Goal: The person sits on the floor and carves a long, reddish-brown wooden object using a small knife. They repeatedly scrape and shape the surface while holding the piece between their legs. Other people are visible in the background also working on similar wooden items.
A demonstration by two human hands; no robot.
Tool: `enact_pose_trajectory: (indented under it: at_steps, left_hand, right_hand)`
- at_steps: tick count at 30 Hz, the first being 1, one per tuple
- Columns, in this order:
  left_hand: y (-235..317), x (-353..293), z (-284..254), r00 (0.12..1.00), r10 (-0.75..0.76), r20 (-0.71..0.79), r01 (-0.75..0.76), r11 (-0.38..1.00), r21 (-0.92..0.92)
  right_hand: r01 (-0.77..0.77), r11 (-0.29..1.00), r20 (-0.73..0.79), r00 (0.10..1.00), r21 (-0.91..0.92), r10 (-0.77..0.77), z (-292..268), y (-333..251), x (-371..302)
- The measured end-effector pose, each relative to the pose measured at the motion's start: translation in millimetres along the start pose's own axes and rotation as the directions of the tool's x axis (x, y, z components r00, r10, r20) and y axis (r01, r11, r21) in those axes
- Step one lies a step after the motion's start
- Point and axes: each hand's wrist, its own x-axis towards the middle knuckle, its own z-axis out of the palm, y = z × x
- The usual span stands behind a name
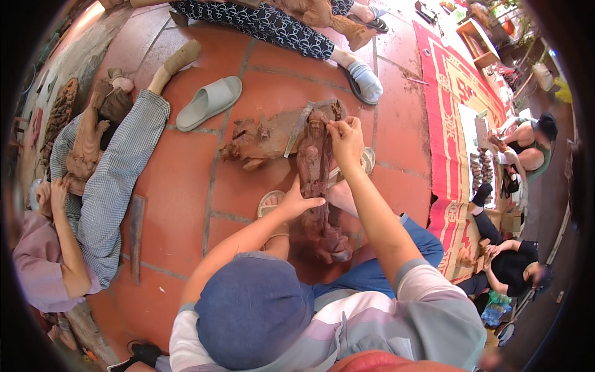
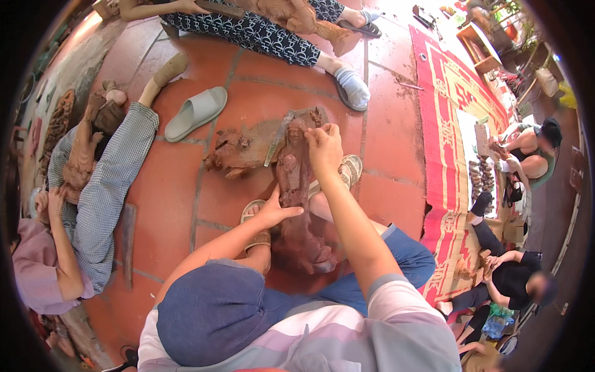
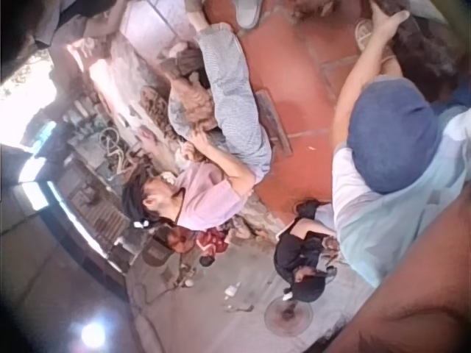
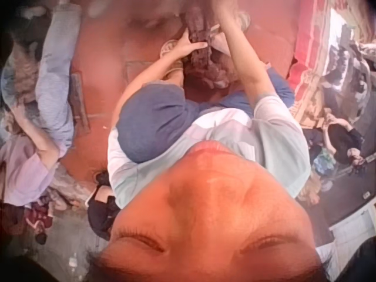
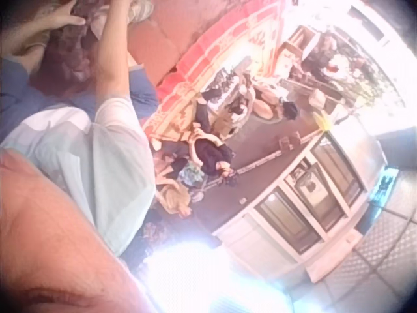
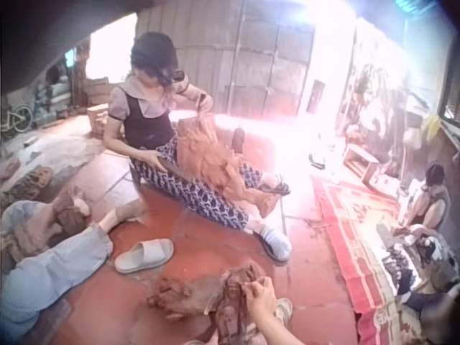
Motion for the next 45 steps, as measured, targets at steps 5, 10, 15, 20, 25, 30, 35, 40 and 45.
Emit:
enact_pose_trajectory:
  at_steps: [5,10,15,20,25,30,35,40,45]
  left_hand:
    - [0,4,-9,0.988,-0.127,0.087,0.138,0.981,-0.134]
    - [-11,6,-8,1.000,-0.028,0.009,0.028,0.999,-0.034]
    - [12,1,-6,0.990,-0.125,0.063,0.131,0.987,-0.094]
    - [-18,8,-7,0.999,-0.012,0.034,0.017,0.992,-0.124]
    - [6,2,-4,0.986,-0.164,0.028,0.165,0.986,-0.024]
    - [-11,5,-5,0.997,-0.061,0.044,0.065,0.993,-0.099]
    - [-8,1,-3,0.994,-0.109,0.011,0.109,0.994,-0.028]
    - [-11,5,-4,0.995,-0.095,0.037,0.097,0.992,-0.075]
    - [-10,4,-8,0.998,-0.028,0.054,0.029,0.999,-0.029]
  right_hand:
    - [-0.014,0.999,-0.027,1.000,0.033,0.015,5,-5,9]
    - [-0.024,0.998,0.072,0.997,0.051,0.020,-4,-3,-2]
    - [-0.048,0.999,-0.002,0.999,-0.015,0.048,5,-7,13]
    - [-0.036,0.999,0.061,0.998,0.005,0.036,-4,-12,-1]
    - [-0.052,0.998,0.009,0.999,0.024,0.052,4,-3,3]
    - [-0.004,1.000,0.052,0.999,0.023,0.003,-3,-7,-6]
    - [0.003,0.999,-0.007,1.000,0.040,-0.003,7,-6,5]
    - [0.037,0.998,0.030,0.999,0.043,-0.038,3,-11,-1]
    - [0.022,0.999,0.010,1.000,0.049,-0.023,16,-5,5]
